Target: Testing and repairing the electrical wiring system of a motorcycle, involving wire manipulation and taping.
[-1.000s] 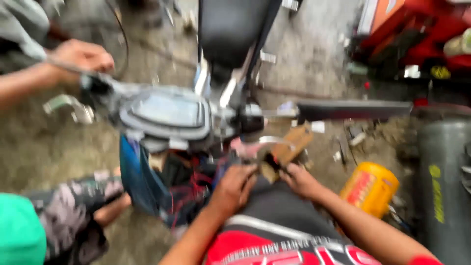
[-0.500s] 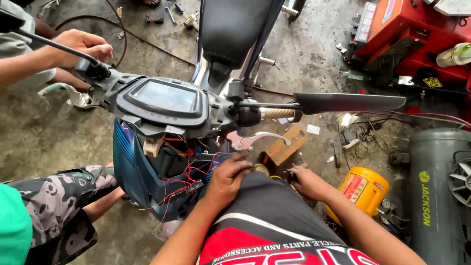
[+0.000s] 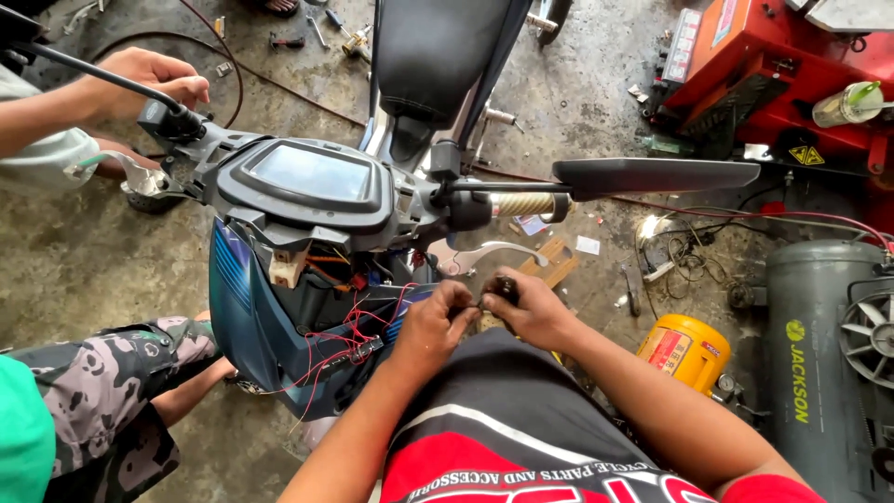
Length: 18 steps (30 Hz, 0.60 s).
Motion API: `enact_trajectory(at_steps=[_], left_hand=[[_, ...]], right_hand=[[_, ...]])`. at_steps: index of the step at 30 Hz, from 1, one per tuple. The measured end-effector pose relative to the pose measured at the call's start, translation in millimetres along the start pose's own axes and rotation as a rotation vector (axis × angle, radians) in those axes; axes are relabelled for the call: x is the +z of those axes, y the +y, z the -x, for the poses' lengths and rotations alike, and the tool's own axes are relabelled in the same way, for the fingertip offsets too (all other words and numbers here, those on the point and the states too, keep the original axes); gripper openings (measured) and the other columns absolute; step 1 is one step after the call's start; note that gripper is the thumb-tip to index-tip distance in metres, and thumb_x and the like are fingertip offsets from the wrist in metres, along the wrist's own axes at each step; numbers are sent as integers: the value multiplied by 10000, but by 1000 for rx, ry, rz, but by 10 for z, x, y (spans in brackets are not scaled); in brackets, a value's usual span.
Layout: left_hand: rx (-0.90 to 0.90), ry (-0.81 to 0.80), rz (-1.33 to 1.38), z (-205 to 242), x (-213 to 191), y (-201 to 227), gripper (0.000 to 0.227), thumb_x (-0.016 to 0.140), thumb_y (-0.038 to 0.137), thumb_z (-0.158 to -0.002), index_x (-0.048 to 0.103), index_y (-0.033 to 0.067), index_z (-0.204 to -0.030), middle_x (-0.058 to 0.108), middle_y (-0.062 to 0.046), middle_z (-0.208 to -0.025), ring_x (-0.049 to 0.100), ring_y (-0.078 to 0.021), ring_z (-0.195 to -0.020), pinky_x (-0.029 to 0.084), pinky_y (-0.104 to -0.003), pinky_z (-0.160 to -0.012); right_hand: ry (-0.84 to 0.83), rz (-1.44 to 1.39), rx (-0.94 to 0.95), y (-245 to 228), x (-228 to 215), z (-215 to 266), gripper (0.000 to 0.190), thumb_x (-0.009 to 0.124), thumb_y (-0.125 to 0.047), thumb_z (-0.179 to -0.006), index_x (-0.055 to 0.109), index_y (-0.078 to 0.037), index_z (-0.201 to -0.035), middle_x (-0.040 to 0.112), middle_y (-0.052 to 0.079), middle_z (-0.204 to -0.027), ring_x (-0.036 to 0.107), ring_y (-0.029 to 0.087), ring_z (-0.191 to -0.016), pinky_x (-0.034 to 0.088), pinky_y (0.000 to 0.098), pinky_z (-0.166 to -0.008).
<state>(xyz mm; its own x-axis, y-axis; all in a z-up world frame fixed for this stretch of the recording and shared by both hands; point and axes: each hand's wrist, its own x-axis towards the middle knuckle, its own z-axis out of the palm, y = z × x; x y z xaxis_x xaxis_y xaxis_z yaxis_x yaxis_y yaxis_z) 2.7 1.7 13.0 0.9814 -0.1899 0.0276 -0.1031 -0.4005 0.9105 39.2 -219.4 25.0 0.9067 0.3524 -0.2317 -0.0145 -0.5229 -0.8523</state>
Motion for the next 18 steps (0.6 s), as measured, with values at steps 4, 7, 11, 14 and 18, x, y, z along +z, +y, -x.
enact_trajectory(at_steps=[4, 7, 11, 14, 18], left_hand=[[99, 35, 46, -32, -59, 81, 262, 826, 148, -917, 738, 153, -1163, 835, -113, -941, 804, -341, -910, 660, -441, -780], [192, 66, 12, -33, -13, -24, 131, 800, 149, -955, 805, 134, -1085, 828, -113, -946, 810, -335, -907, 658, -390, -818], [77, 62, 30, -31, 53, -122, 122, 710, 214, -1030, 763, 150, -1119, 784, -119, -834, 789, -341, -839, 649, -427, -750], [45, 63, 38, -37, 55, -81, 122, 687, 232, -1046, 745, 152, -1117, 773, -143, -826, 783, -364, -845, 643, -445, -741], [51, 65, -15, -64, 45, -7, 125, 687, 257, -1049, 737, 147, -1082, 763, -174, -830, 773, -399, -855, 639, -466, -730]], right_hand=[[63, -76, -70, 13, 63, -13, 84, 784, -224, -962, 762, -182, -1030, 732, 100, -776, 730, 231, -758, 588, 398, -723], [106, -143, 3, 86, 92, -10, 71, 746, -233, -997, 767, -169, -1019, 739, 64, -772, 723, 199, -766, 598, 391, -736], [73, 77, -48, 41, 88, 36, 102, 734, -153, -962, 683, -106, -1037, 722, 186, -845, 740, 367, -852, 592, 486, -762], [-16, 294, -50, -20, 92, 60, 138, 701, -162, -977, 625, -70, -1046, 706, 227, -884, 740, 441, -895, 596, 515, -774], [-131, 375, -43, -133, 120, 10, 183, 628, -196, -1026, 583, -35, -1102, 693, 278, -933, 727, 493, -944, 601, 562, -811]])
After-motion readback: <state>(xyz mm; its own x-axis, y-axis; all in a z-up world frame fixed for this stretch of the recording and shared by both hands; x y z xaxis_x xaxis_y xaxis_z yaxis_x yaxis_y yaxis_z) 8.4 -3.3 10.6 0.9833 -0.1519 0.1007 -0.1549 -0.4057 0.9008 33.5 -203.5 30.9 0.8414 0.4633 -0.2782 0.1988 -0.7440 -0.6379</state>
